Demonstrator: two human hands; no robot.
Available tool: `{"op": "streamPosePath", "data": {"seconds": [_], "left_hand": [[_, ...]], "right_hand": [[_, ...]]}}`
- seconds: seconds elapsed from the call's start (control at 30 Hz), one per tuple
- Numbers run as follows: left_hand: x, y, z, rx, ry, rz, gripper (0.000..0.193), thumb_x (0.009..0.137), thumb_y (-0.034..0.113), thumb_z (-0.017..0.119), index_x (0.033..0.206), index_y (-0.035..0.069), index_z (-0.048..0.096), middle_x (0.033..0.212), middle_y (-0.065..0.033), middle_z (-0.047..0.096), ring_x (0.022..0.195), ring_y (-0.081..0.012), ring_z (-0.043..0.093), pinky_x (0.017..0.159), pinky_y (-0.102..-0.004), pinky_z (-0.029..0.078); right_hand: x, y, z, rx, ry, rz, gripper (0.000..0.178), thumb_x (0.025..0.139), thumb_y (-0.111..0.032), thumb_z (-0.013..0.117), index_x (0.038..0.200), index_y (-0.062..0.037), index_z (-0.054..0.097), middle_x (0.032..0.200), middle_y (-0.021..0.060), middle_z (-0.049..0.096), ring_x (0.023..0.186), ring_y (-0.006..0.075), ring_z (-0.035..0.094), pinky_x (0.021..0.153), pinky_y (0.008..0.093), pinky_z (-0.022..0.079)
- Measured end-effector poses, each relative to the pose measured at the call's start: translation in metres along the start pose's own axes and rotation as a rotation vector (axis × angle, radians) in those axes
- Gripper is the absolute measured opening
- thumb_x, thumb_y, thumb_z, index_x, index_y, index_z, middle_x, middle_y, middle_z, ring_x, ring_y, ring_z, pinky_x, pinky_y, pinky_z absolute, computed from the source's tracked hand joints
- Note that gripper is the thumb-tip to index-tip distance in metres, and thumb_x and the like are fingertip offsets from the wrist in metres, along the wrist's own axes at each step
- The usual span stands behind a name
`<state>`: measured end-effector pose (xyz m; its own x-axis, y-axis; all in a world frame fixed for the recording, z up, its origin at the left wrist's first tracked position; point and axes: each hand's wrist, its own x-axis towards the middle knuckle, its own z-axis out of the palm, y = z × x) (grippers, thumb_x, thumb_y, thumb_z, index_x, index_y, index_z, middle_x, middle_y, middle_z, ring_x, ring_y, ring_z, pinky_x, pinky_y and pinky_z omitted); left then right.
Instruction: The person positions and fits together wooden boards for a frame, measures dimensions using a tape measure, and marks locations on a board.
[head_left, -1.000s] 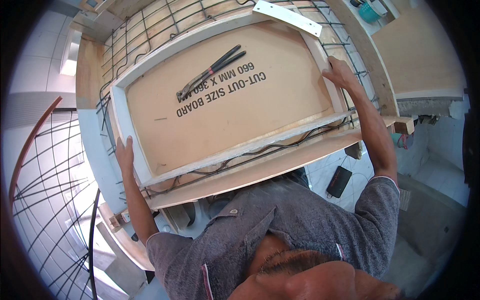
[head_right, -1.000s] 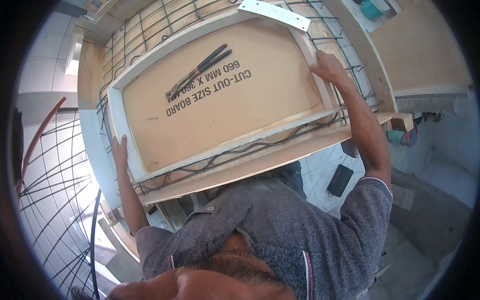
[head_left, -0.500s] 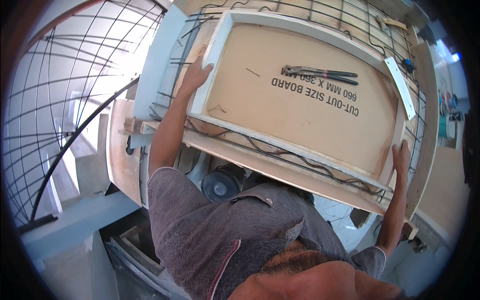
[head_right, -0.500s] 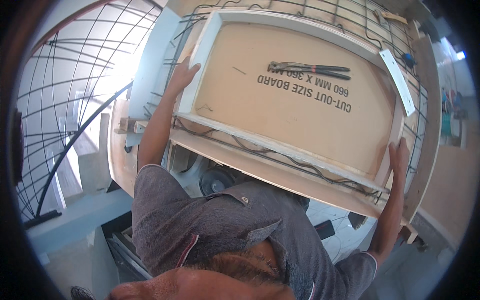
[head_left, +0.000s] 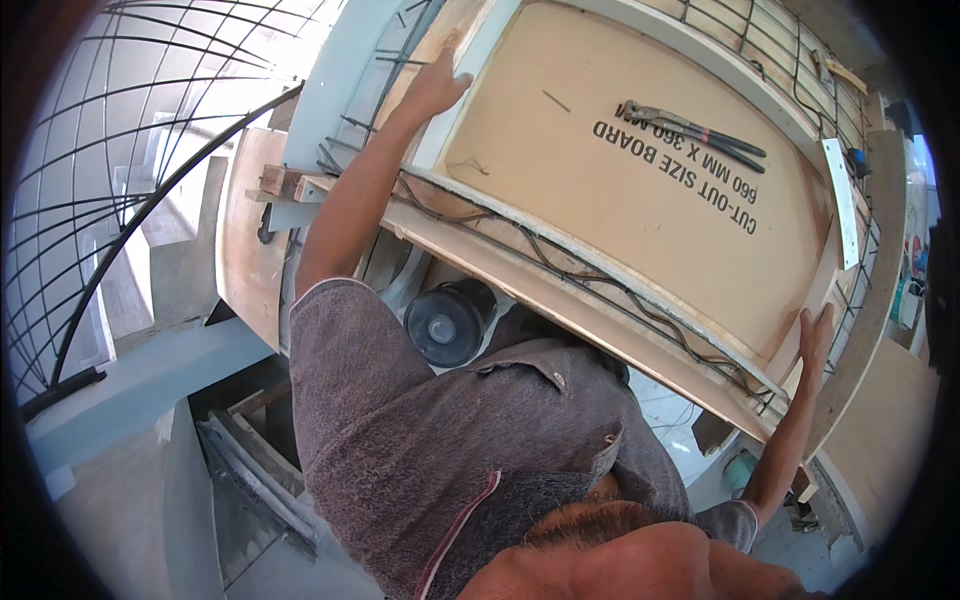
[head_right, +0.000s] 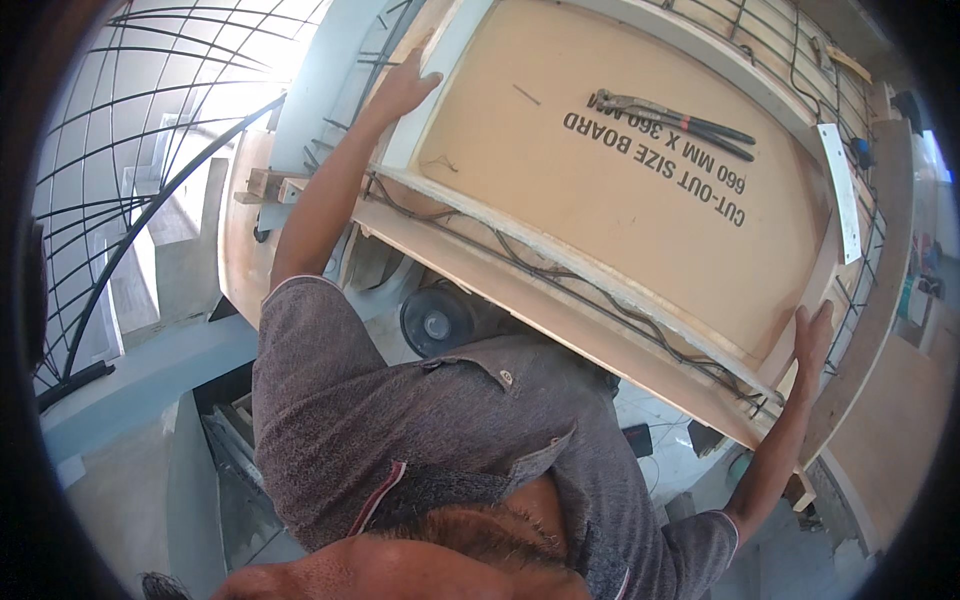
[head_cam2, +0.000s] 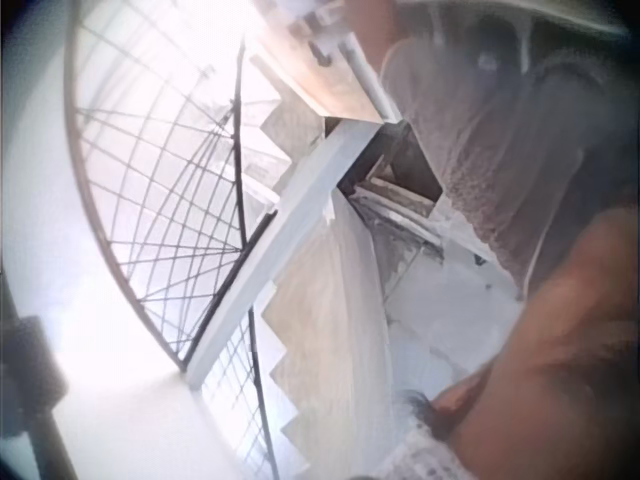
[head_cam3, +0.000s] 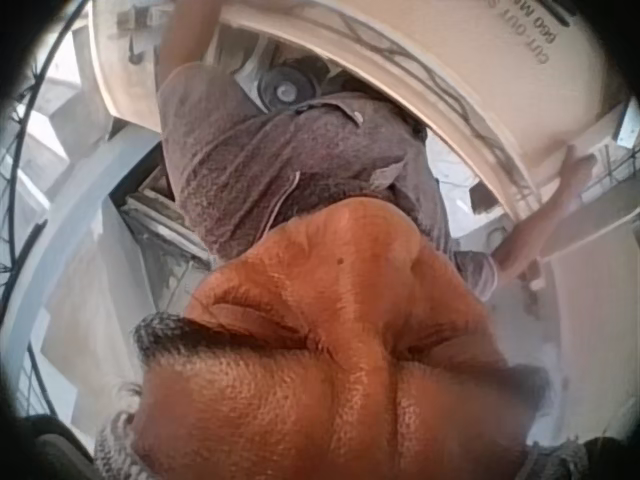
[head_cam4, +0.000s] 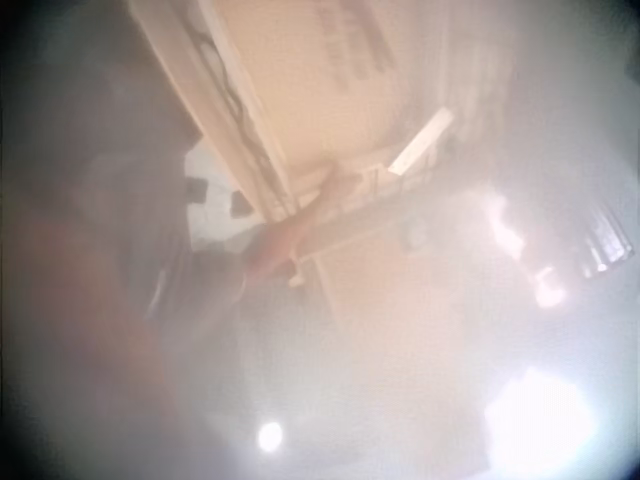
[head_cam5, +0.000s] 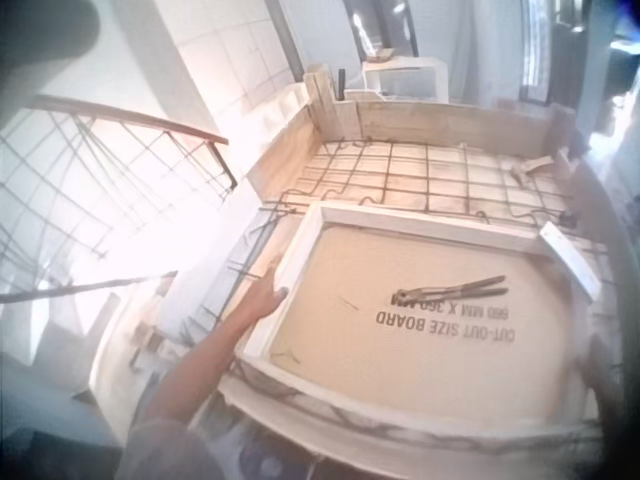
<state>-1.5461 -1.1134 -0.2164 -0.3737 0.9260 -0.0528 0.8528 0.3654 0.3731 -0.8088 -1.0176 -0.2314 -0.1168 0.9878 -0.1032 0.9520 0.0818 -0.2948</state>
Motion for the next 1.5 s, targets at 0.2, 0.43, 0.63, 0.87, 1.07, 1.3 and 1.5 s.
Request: {"op": "streamPosePath", "data": {"seconds": [0.2,0.43,0.63,0.87,1.07,1.3,1.5], "left_hand": [[-0.001,0.012,-0.008,-0.006,-0.069,-0.014,0.061,0.082,0.029,0.058,0.124,-0.009,0.035,0.106,-0.0358,0.056,0.102,-0.0451,0.056,0.088,-0.047,0.043],[-0.007,0.019,-0.013,-0.008,-0.099,-0.088,0.067,0.083,0.03,0.058,0.128,-0.012,0.032,0.113,-0.036,0.053,0.108,-0.0428,0.054,0.092,-0.0425,0.042],[0.0,0.0,-0.017,0.005,-0.145,-0.007,0.06,0.08,0.029,0.059,0.117,-0.013,0.037,0.109,-0.0364,0.055,0.104,-0.043,0.056,0.088,-0.0454,0.043],[0.002,0.007,-0.033,-0.058,-0.327,0.017,0.062,0.077,0.028,0.056,0.117,-0.013,0.035,0.105,-0.0365,0.055,0.099,-0.0425,0.058,0.084,-0.0454,0.044],[-0.02,-0.011,-0.049,-0.311,-0.403,-0.003,0.085,0.08,0.042,0.061,0.141,-0.002,0.021,0.132,-0.0326,0.04,0.124,-0.0378,0.044,0.103,-0.0411,0.035],[-0.02,-0.012,-0.054,-0.459,-0.409,0.097,0.077,0.083,0.038,0.061,0.14,0.0,0.027,0.132,-0.0288,0.044,0.123,-0.0343,0.045,0.102,-0.039,0.036],[-0.031,0.001,-0.061,-0.551,-0.413,0.007,0.066,0.087,0.02,0.058,0.141,-0.002,0.025,0.127,-0.0205,0.048,0.113,-0.0247,0.051,0.096,-0.0335,0.04]], "right_hand": [[0.0,0.021,0.005,-0.005,-0.002,-0.083,0.037,0.083,-0.021,0.055,0.106,0.0053,0.043,0.096,0.0332,0.057,0.093,0.0486,0.056,0.077,0.0478,0.044],[0.001,0.004,0.002,0.005,-0.055,0.016,0.037,0.083,-0.021,0.054,0.106,0.0049,0.041,0.095,0.0351,0.057,0.092,0.0491,0.056,0.076,0.0499,0.043],[0.003,-0.005,0.001,-0.052,-0.065,0.015,0.039,0.084,-0.022,0.054,0.107,0.0072,0.042,0.098,0.0344,0.057,0.095,0.0489,0.056,0.078,0.0499,0.043],[0.002,0.013,0.006,-0.047,-0.028,-0.004,0.047,0.087,-0.024,0.054,0.12,0.008,0.041,0.103,0.0329,0.058,0.099,0.0474,0.055,0.082,0.0477,0.043],[-0.012,-0.021,-0.021,-0.177,0.014,0.071,0.05,0.089,-0.026,0.054,0.127,0.0052,0.044,0.111,0.0274,0.058,0.1,0.0384,0.059,0.083,0.0434,0.047],[-0.057,-0.026,-0.022,-0.154,0.14,0.128,0.04,0.089,-0.025,0.057,0.118,0.0015,0.057,0.117,0.0214,0.059,0.102,0.0328,0.06,0.085,0.0399,0.048],[-0.073,-0.077,-0.04,-0.009,0.166,0.145,0.036,0.086,-0.021,0.061,0.114,0.0009,0.059,0.11,0.0199,0.062,0.098,0.0304,0.062,0.086,0.0365,0.047]]}}
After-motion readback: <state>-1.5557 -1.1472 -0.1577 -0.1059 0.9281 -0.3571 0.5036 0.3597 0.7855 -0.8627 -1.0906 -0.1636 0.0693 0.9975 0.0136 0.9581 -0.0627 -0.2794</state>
